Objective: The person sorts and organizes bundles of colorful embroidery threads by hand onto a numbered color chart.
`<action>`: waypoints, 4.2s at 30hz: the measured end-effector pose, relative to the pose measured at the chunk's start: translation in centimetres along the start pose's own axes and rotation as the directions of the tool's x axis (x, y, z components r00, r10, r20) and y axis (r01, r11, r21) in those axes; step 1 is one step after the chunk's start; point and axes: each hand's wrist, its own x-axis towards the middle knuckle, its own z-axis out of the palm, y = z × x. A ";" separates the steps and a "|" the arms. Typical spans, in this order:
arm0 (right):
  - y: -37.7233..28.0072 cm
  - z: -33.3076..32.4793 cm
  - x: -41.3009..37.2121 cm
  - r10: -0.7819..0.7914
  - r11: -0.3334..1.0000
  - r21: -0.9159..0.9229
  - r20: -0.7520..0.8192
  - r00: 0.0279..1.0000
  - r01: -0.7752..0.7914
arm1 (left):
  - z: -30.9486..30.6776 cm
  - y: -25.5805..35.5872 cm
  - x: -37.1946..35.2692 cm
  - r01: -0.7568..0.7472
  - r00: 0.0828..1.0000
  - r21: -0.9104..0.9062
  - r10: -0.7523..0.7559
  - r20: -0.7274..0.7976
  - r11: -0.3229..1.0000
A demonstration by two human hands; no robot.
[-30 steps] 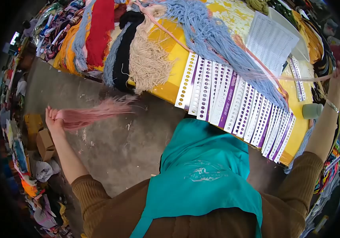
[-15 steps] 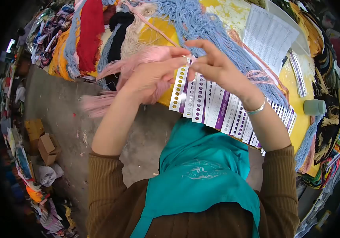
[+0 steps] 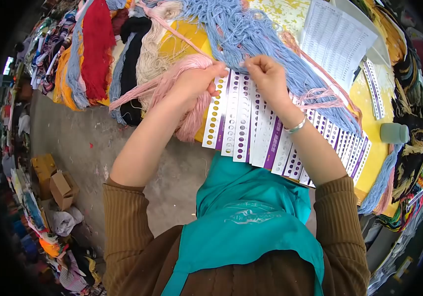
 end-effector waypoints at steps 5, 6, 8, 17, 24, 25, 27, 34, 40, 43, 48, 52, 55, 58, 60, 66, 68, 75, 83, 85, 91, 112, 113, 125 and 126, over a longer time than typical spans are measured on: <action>0.6 -0.1 -0.4 0.026 0.997 -0.078 0.081 0.996 -0.020 | 1.2 -0.2 0.6 -0.047 0.998 0.068 0.045 0.036 0.997; 0.6 -0.1 -0.4 0.019 0.997 -0.069 0.079 0.997 -0.013 | 1.5 0.0 0.5 -0.053 0.998 0.103 0.049 0.043 0.993; 0.7 0.0 -0.4 -0.010 0.999 -0.039 0.073 0.997 0.013 | 1.7 -0.4 1.2 -0.094 0.995 0.234 0.080 0.067 0.968; 0.4 0.0 -0.9 -0.075 0.968 -0.240 0.002 0.997 0.074 | 1.9 -0.9 1.3 -0.144 0.989 0.259 0.143 0.021 0.955; 0.9 0.3 -0.8 -0.101 0.941 -0.322 0.017 0.995 0.101 | 2.0 1.3 0.1 -0.097 0.990 0.037 0.093 0.104 0.995; 0.9 0.3 -0.8 -0.092 0.933 -0.347 0.020 0.996 0.093 | 2.0 1.3 0.1 -0.095 0.990 0.051 0.089 0.108 0.994; 0.8 0.4 -0.8 -0.087 0.929 -0.360 0.024 0.996 0.090 | 1.9 1.3 0.2 -0.091 0.990 0.077 0.082 0.113 0.993; 1.0 0.3 -0.5 -0.059 0.964 -0.257 0.047 0.997 0.069 | 1.3 -0.2 3.0 -0.113 0.985 0.154 0.090 0.148 0.982; -0.2 0.0 0.0 -0.003 0.886 -0.457 0.151 0.989 0.072 | -0.7 -0.6 3.4 -0.204 0.978 0.466 0.203 0.054 0.861; -0.2 0.0 0.4 0.009 0.868 -0.491 0.179 0.984 0.081 | -1.1 0.0 2.2 -0.189 0.982 0.398 0.184 0.050 0.898; -0.3 -0.1 0.5 0.020 0.859 -0.505 0.187 0.982 0.079 | -1.0 -0.6 2.3 -0.146 0.988 0.470 0.147 0.035 0.870; -0.1 0.0 0.6 0.005 0.854 -0.512 0.196 0.980 0.098 | -0.5 -1.1 2.7 -0.183 0.983 0.487 0.177 0.058 0.854; -0.5 0.1 0.4 0.014 0.841 -0.532 0.195 0.981 0.094 | -0.4 -1.3 3.0 -0.246 0.967 0.518 0.241 0.078 0.819; -0.8 0.1 0.3 0.019 0.820 -0.564 0.198 0.980 0.098 | -0.4 -1.2 3.1 -0.249 0.966 0.554 0.246 0.082 0.794; -1.0 0.1 0.3 0.045 0.819 -0.568 0.206 0.977 0.082 | -0.2 -1.1 3.1 -0.200 0.976 0.571 0.212 0.047 0.796; -0.6 0.2 0.2 0.032 0.796 -0.596 0.210 0.977 0.101 | 0.6 -1.7 3.1 -0.314 0.903 0.724 0.428 0.028 0.615; -0.6 0.2 0.2 0.020 0.791 -0.601 0.208 0.978 0.112 | 0.6 -1.8 3.7 -0.271 0.906 0.784 0.423 0.011 0.559; -0.4 0.2 0.2 0.008 0.784 -0.608 0.208 0.978 0.123 | 1.0 -1.2 4.2 -0.203 0.938 0.800 0.348 -0.007 0.564; -0.8 0.1 0.2 0.035 0.795 -0.598 0.222 0.974 0.107 | 0.3 -1.9 4.9 -0.318 0.882 0.792 0.469 0.046 0.522; -0.7 0.1 0.2 0.033 0.792 -0.601 0.221 0.975 0.110 | 0.4 -1.6 4.7 -0.318 0.879 0.796 0.475 0.043 0.515; -0.7 0.3 0.3 0.056 0.772 -0.630 0.209 0.976 0.090 | 0.8 -0.4 2.7 -0.433 0.865 0.715 0.476 0.158 0.549; -2.1 0.3 -0.4 0.073 0.722 -0.683 0.236 0.969 0.112 | 2.0 -1.1 -1.3 -0.007 0.983 0.091 0.023 -0.183 0.996; -2.1 0.3 -0.4 0.069 0.720 -0.685 0.237 0.969 0.116 | 1.9 -1.1 -1.3 -0.007 0.983 0.102 0.025 -0.180 0.995; -3.3 1.1 -1.1 0.089 0.687 -0.723 0.193 0.977 0.080 | 0.9 -0.7 -0.9 -0.041 0.999 -0.136 0.041 -0.004 0.990; -3.3 1.1 -1.1 0.100 0.698 -0.713 0.186 0.978 0.064 | 0.9 -0.7 -1.0 -0.060 0.998 -0.137 0.061 0.005 0.989</action>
